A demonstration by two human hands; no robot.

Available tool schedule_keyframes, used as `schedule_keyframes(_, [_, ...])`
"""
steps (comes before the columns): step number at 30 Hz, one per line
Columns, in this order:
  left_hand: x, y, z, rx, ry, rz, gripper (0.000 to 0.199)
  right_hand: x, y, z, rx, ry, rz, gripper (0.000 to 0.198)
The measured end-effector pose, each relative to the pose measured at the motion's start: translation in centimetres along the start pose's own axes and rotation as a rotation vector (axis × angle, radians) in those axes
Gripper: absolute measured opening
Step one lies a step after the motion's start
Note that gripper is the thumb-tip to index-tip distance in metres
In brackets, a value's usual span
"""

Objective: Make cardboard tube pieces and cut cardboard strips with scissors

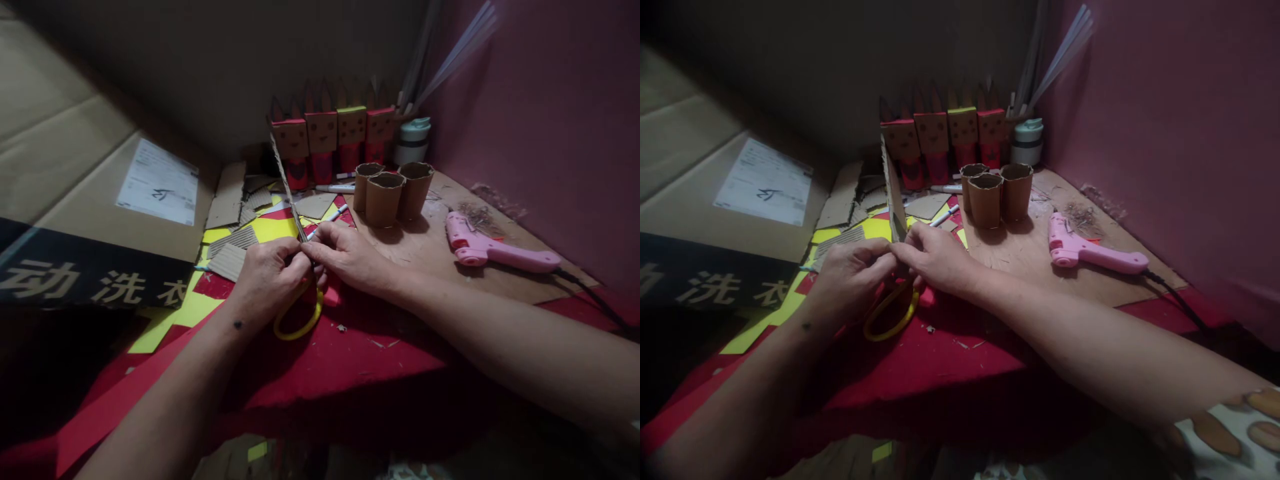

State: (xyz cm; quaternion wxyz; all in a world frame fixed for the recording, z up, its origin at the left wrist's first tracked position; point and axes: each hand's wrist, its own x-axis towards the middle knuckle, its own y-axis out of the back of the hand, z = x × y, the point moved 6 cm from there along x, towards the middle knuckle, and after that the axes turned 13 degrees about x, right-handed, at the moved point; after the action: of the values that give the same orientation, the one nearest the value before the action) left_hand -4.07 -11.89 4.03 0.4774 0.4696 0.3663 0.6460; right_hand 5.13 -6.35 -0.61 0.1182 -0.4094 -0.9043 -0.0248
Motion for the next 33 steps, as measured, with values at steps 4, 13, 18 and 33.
schedule_keyframes(4, [0.0, 0.0, 0.0, -0.021, 0.019, -0.004, 0.024, 0.0, 0.1, -1.4, -0.236, 0.221, 0.019, 0.02])
schedule_keyframes(13, [-0.3, -0.5, -0.1, -0.091, 0.057, 0.013, 0.024, -0.1, 0.1, -1.0, -0.283, 0.167, 0.075, 0.019])
schedule_keyframes(18, [0.0, -0.4, -0.5, -0.157, 0.083, -0.013, 0.02, -0.1, 0.3, -0.6, -0.149, 0.087, 0.093, 0.016])
schedule_keyframes(33, [0.3, -0.7, -0.2, -0.414, 0.188, -0.211, 0.02, -0.1, -0.2, -0.9, -0.018, -0.028, -0.032, 0.021])
